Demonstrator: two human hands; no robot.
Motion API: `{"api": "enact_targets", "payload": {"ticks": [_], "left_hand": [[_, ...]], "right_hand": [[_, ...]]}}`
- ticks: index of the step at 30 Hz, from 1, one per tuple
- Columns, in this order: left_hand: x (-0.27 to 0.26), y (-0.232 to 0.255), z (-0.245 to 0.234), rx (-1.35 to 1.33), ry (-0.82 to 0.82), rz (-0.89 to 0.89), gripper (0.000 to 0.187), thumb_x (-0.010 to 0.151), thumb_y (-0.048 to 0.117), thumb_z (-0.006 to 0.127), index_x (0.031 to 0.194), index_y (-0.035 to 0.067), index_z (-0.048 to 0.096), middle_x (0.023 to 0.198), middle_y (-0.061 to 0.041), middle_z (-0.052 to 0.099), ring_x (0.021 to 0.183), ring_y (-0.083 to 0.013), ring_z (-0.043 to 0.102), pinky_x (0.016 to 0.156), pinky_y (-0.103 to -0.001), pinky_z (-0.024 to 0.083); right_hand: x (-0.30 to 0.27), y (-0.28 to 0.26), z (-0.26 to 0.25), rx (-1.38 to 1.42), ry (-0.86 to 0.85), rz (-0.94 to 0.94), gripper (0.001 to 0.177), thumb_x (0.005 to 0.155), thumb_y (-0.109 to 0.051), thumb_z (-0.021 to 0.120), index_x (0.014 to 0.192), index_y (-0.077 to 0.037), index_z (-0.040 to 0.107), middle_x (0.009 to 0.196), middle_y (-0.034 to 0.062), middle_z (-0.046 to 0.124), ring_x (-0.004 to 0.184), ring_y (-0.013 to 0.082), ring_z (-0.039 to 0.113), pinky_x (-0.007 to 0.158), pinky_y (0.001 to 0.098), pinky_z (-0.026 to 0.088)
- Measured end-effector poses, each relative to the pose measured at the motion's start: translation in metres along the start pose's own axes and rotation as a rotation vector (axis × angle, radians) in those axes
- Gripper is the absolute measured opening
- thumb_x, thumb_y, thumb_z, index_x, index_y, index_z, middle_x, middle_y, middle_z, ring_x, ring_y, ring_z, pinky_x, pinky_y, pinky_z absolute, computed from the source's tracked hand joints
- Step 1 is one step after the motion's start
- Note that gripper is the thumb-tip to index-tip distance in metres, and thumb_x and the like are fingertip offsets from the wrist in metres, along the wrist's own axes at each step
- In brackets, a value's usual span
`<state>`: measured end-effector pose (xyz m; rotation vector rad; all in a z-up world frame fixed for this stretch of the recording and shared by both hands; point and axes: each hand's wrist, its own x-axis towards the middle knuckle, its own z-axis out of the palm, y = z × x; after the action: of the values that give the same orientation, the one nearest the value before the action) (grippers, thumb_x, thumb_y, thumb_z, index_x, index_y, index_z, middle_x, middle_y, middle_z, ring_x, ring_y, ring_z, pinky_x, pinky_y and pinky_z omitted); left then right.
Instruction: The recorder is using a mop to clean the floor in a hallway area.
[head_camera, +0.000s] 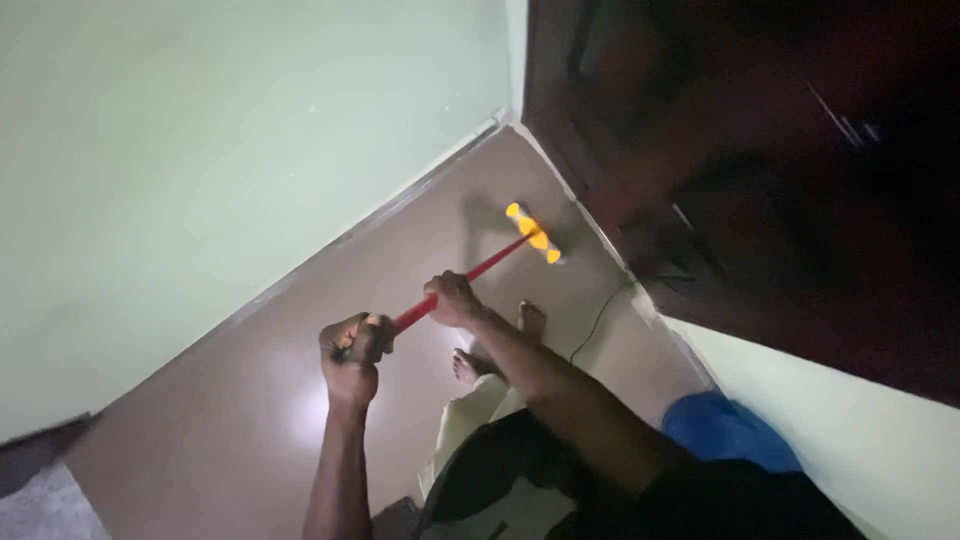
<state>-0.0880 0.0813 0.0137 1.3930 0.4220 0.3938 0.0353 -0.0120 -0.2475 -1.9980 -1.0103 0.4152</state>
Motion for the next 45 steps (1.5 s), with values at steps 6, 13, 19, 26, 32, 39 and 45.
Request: {"api": "enact_targets", "payload": {"ticks": [6,13,19,26,32,39,45], "left_hand": [[-0.018,0.046,-0.02,0.366,0.044,-0.035,0.043,0.098,0.01,0.053,0.055,0.007,0.048,0.055,-0.002,0.055,0.046,-0.0107,0.048,0.045,-0.028,0.041],[-0.019,0.076,-0.009,0.203,0.076,0.09,0.042,0.098,0.011,0.058,0.059,0.008,0.042,0.06,-0.001,0.053,0.053,-0.0075,0.046,0.048,-0.027,0.038],[0.009,0.038,0.006,0.064,-0.039,0.141,0.038,0.096,0.012,0.064,0.065,0.007,0.042,0.067,-0.001,0.049,0.059,-0.0072,0.046,0.051,-0.026,0.035],[0.006,-0.014,0.043,0.264,-0.227,0.034,0.017,0.102,0.015,0.059,0.088,0.005,0.061,0.077,0.003,0.056,0.07,-0.0088,0.053,0.062,-0.03,0.044],[-0.015,0.034,0.006,0.363,-0.201,0.071,0.031,0.095,0.011,0.063,0.068,0.004,0.05,0.06,0.001,0.042,0.056,-0.0088,0.041,0.051,-0.031,0.034],[-0.043,0.065,-0.065,0.37,0.01,0.111,0.033,0.092,0.008,0.064,0.065,0.004,0.046,0.059,0.002,0.043,0.058,-0.0066,0.039,0.051,-0.029,0.036],[-0.065,0.084,-0.085,0.21,0.056,0.128,0.036,0.094,0.006,0.059,0.062,0.007,0.043,0.062,0.002,0.053,0.061,-0.0061,0.048,0.054,-0.028,0.041]], "right_hand": [[-0.004,-0.058,0.03,0.105,-0.079,-0.026,0.011,0.069,-0.002,0.071,0.074,-0.01,0.066,0.08,0.0114,0.071,0.084,0.0348,0.07,0.076,0.0462,0.054],[0.004,-0.084,0.009,0.175,-0.066,-0.108,0.01,0.07,-0.002,0.069,0.077,-0.009,0.066,0.078,0.012,0.069,0.08,0.0355,0.07,0.069,0.0471,0.053],[0.014,-0.026,-0.03,0.183,-0.015,0.022,0.018,0.068,-0.002,0.076,0.08,-0.007,0.064,0.079,0.0104,0.068,0.073,0.0251,0.067,0.067,0.0391,0.054],[-0.036,0.036,-0.059,-0.183,0.037,0.18,0.035,0.084,-0.04,0.077,0.085,-0.007,0.067,0.081,0.0133,0.069,0.077,0.0275,0.069,0.072,0.0413,0.054],[-0.047,-0.018,0.002,-0.137,-0.093,0.278,0.036,0.082,-0.042,0.076,0.086,-0.006,0.071,0.085,0.0181,0.071,0.085,0.0353,0.071,0.074,0.0471,0.055],[-0.007,-0.053,0.126,-0.108,-0.235,0.308,0.04,0.079,-0.046,0.075,0.087,-0.006,0.072,0.085,0.0208,0.072,0.089,0.0401,0.071,0.076,0.0507,0.055],[-0.017,-0.084,0.113,-0.201,-0.323,0.048,0.033,0.087,-0.035,0.07,0.083,-0.002,0.07,0.083,0.019,0.073,0.084,0.0337,0.073,0.078,0.0484,0.055]]}}
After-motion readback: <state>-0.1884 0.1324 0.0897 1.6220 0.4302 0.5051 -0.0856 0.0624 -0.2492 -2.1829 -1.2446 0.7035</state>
